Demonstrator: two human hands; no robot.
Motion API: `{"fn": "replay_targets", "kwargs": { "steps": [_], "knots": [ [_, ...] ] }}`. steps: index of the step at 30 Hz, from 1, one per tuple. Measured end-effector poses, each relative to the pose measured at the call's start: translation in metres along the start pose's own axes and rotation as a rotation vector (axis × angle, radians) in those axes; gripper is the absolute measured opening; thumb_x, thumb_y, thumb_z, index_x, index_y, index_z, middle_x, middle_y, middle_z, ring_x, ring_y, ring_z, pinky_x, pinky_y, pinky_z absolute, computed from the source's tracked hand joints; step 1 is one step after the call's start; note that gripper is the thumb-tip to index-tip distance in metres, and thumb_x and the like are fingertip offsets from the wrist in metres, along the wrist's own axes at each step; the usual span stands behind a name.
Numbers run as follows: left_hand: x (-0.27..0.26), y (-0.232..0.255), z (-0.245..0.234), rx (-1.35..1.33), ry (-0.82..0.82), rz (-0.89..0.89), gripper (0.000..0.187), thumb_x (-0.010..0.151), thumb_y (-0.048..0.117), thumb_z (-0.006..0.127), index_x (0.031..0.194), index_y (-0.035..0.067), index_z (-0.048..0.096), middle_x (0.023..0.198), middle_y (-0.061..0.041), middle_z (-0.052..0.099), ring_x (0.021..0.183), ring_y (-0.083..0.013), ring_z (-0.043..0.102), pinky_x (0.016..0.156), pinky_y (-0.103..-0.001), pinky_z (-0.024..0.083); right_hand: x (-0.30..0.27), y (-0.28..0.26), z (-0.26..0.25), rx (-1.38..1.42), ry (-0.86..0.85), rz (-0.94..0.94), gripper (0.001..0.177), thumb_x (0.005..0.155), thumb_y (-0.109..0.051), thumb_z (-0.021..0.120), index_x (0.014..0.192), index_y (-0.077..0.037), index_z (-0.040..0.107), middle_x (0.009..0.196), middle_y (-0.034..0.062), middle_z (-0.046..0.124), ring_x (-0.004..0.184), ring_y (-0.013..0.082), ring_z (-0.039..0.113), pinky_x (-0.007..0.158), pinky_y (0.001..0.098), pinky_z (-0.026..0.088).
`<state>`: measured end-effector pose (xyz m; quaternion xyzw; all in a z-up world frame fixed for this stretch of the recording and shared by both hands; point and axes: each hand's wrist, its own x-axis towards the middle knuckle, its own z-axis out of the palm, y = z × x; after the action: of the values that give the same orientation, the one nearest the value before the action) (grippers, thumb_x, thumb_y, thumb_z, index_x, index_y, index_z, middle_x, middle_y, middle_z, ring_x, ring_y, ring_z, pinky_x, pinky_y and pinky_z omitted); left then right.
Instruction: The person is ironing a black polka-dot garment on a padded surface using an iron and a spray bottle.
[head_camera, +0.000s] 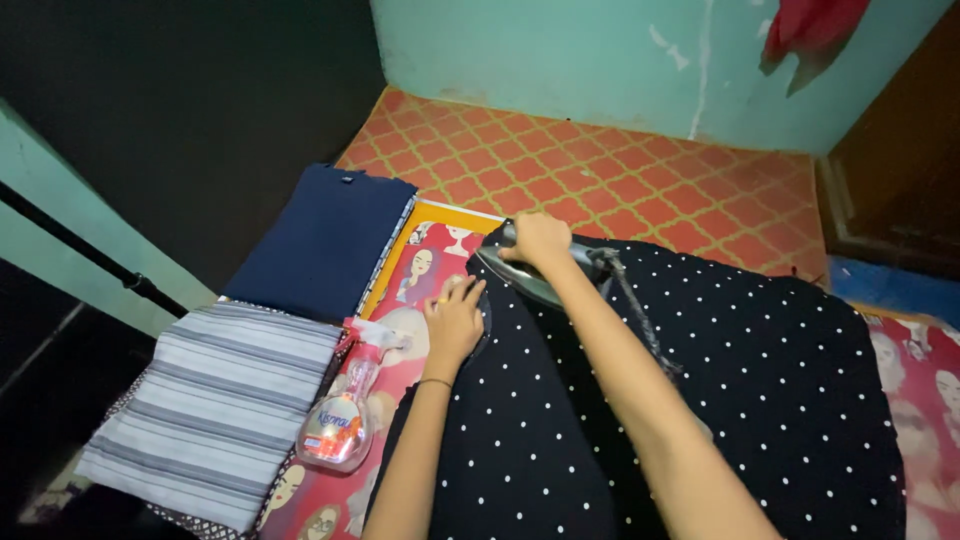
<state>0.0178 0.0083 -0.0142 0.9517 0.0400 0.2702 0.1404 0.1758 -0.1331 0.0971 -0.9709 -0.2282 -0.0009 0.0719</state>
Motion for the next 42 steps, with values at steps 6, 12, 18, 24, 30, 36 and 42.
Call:
{"fn": "replay_targets", "kwargs": {
  "steps": [6, 12, 18, 24, 30, 36, 42],
  "knots": [
    [0.045, -0.010, 0.025, -0.178, -0.027, -0.482, 0.032, 0.096, 0.041, 0.062, 0.102, 0.013, 0.076, 0.119, -0.012, 0.063, 0.119, -0.0347, 0.055, 0.098, -0.058, 0.035, -0.043, 0.017, -0.012, -0.001, -0.042, -0.014, 0.059, 0.066, -0.059, 0.085, 0.098, -0.010, 0.078, 0.101, 0.0160, 0.075, 0.096, 0.0337, 0.073, 0.079, 0.0482, 0.058],
    [0.067, 0.015, 0.023, -0.154, 0.073, -0.751, 0.027, 0.083, 0.040, 0.070, 0.081, 0.014, 0.080, 0.114, -0.013, 0.063, 0.118, -0.0386, 0.053, 0.095, -0.062, 0.034, -0.046, 0.021, -0.009, 0.042, 0.071, 0.175, 0.055, 0.071, -0.059, 0.082, 0.097, -0.011, 0.078, 0.096, 0.0154, 0.077, 0.093, 0.0323, 0.075, 0.079, 0.0455, 0.058],
    [0.053, -0.002, 0.051, -0.169, 0.247, -0.721, 0.020, 0.081, 0.030, 0.071, 0.076, 0.011, 0.074, 0.114, -0.010, 0.062, 0.117, -0.0354, 0.054, 0.093, -0.057, 0.035, -0.038, 0.007, -0.011, 0.039, 0.072, -0.015, 0.054, 0.069, -0.059, 0.083, 0.096, -0.013, 0.078, 0.092, 0.0142, 0.076, 0.089, 0.0328, 0.074, 0.076, 0.0470, 0.058],
    [0.046, -0.003, 0.053, -0.161, 0.260, -0.689, 0.020, 0.084, 0.028, 0.068, 0.082, 0.009, 0.072, 0.115, -0.011, 0.060, 0.116, -0.0344, 0.055, 0.094, -0.057, 0.036, 0.001, -0.004, 0.020, -0.012, 0.175, 0.010, 0.054, 0.070, -0.059, 0.085, 0.096, -0.012, 0.078, 0.094, 0.0130, 0.076, 0.089, 0.0304, 0.075, 0.077, 0.0447, 0.059],
    [0.051, -0.002, 0.051, -0.099, 0.220, -0.701, 0.022, 0.087, 0.027, 0.068, 0.090, 0.006, 0.072, 0.118, -0.014, 0.059, 0.117, -0.0353, 0.054, 0.092, -0.059, 0.036, 0.051, 0.014, 0.036, 0.045, 0.151, 0.216, 0.048, 0.071, -0.053, 0.085, 0.104, -0.018, 0.079, 0.104, 0.0124, 0.076, 0.095, 0.0301, 0.075, 0.081, 0.0447, 0.059],
    [0.052, 0.005, 0.041, -0.059, 0.212, -0.698, 0.024, 0.089, 0.028, 0.067, 0.098, 0.006, 0.071, 0.118, -0.013, 0.058, 0.118, -0.0347, 0.054, 0.091, -0.059, 0.037, 0.016, 0.028, 0.019, 0.102, 0.038, 0.208, 0.066, 0.065, -0.056, 0.091, 0.108, -0.009, 0.073, 0.109, 0.0169, 0.075, 0.101, 0.0342, 0.073, 0.083, 0.0477, 0.058],
    [0.053, 0.005, 0.042, -0.030, 0.210, -0.679, 0.026, 0.092, 0.030, 0.065, 0.101, 0.006, 0.069, 0.118, -0.014, 0.057, 0.116, -0.0354, 0.055, 0.090, -0.061, 0.039, -0.121, 0.037, -0.034, 0.043, -0.145, 0.017, 0.063, 0.064, -0.064, 0.082, 0.094, -0.008, 0.079, 0.095, 0.0174, 0.076, 0.090, 0.0354, 0.075, 0.078, 0.0469, 0.060]
  ]
}}
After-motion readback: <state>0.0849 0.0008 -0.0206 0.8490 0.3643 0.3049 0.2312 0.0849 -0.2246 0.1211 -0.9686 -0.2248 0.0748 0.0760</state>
